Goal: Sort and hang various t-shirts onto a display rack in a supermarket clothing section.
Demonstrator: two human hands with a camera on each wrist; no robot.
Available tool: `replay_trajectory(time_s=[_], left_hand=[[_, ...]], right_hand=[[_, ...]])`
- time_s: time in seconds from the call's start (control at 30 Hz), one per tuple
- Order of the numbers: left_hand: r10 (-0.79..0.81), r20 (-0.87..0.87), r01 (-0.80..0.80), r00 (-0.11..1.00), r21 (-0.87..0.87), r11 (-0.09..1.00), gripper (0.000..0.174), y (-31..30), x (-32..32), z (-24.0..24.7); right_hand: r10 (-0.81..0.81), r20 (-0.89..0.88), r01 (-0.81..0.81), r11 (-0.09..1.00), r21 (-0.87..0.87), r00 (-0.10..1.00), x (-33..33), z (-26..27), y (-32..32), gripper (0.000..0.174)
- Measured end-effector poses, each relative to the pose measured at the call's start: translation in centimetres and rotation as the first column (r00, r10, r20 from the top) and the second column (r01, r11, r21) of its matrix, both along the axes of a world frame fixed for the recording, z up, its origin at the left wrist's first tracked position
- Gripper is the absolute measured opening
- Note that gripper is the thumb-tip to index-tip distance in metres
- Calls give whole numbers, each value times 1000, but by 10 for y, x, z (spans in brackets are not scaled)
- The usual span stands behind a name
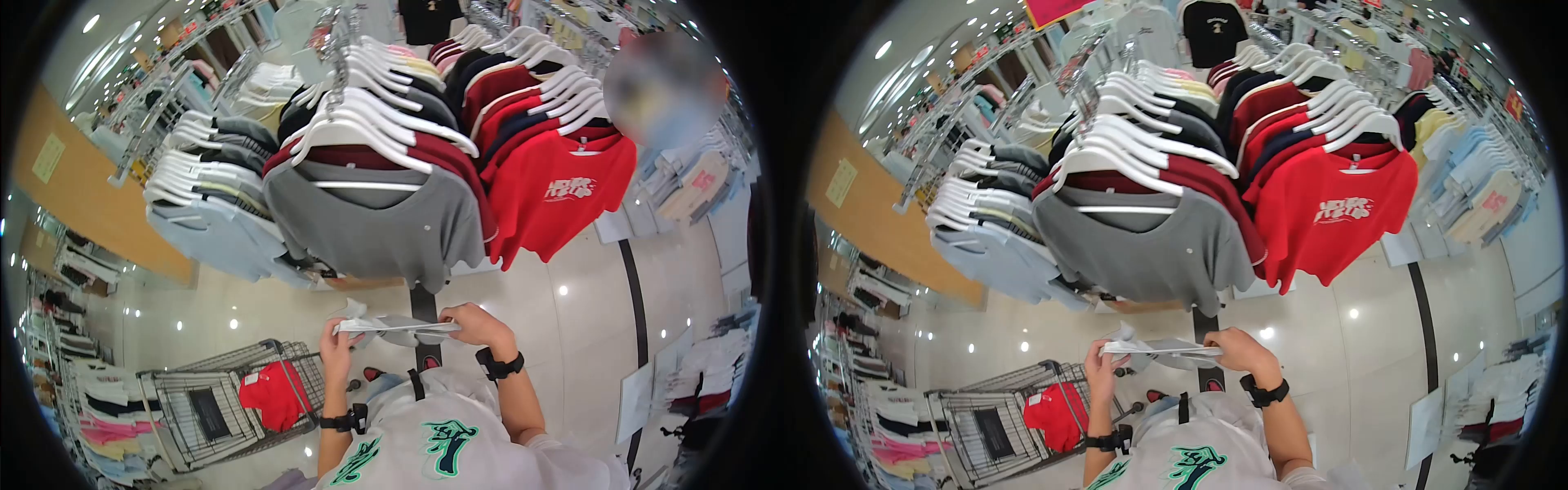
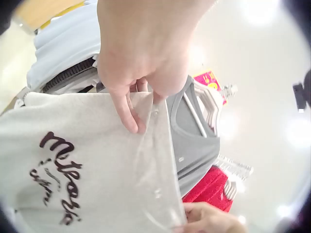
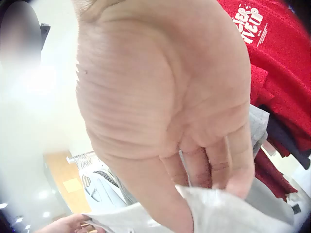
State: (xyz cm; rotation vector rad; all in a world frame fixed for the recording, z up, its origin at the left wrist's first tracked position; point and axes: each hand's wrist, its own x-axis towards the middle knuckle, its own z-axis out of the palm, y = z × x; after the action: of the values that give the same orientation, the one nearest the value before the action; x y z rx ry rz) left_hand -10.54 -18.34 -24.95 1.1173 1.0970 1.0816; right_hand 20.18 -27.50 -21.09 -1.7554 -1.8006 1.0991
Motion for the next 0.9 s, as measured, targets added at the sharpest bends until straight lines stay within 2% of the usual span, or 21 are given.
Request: replay_trajectory(time_s=[0.07,0.1,0.17,0.2,0.23,0.3,0.37,0.43,0.5,0.57,0.6,0.73,0.8,0.83,0.9], left_hand=[[-63,115,67,991,-30,997,9,10,-5,9],[-75,119,79,990,-27,997,9,15,-12,5],[-96,-89,106,991,117,988,6,26,-28,-4],[-77,-136,96,988,138,986,5,24,-27,7],[-95,-131,114,987,145,983,5,25,-27,9],[58,-230,-14,971,190,982,12,19,-35,8],[109,-277,-11,955,331,944,14,24,-39,6],[136,-257,-35,957,363,931,14,21,-40,9],[108,-237,-8,965,388,922,14,26,-40,5],[118,-221,-17,968,413,910,13,24,-45,1],[107,-206,-15,973,403,915,12,22,-46,1],[140,-189,-57,972,387,920,9,16,-46,9],[185,-220,-94,958,368,925,8,13,-55,7],[152,-207,-85,967,302,950,10,12,-59,1],[139,-206,-92,969,224,970,12,3,-68,-1]], right_hand=[[-22,-12,22,1000,0,1000,5,2,10,26],[-34,-7,34,999,3,999,10,10,14,26],[-68,-19,70,986,149,997,21,31,28,18],[-123,-115,152,945,291,986,28,50,34,15],[-171,-212,247,874,418,962,38,71,41,13],[-292,-293,412,695,589,911,61,116,56,11],[-397,-295,470,476,743,869,80,153,81,15],[-455,-239,440,410,799,858,107,167,113,20],[-479,-149,367,402,839,865,121,171,145,23],[-436,11,247,530,811,900,121,169,167,23],[-459,36,260,565,783,888,115,167,171,20],[-447,49,199,490,849,893,101,159,177,16],[-409,-5,253,552,795,912,98,160,176,15],[-364,13,227,608,761,931,100,163,178,15],[-147,-234,272,651,709,961,99,163,188,17]])
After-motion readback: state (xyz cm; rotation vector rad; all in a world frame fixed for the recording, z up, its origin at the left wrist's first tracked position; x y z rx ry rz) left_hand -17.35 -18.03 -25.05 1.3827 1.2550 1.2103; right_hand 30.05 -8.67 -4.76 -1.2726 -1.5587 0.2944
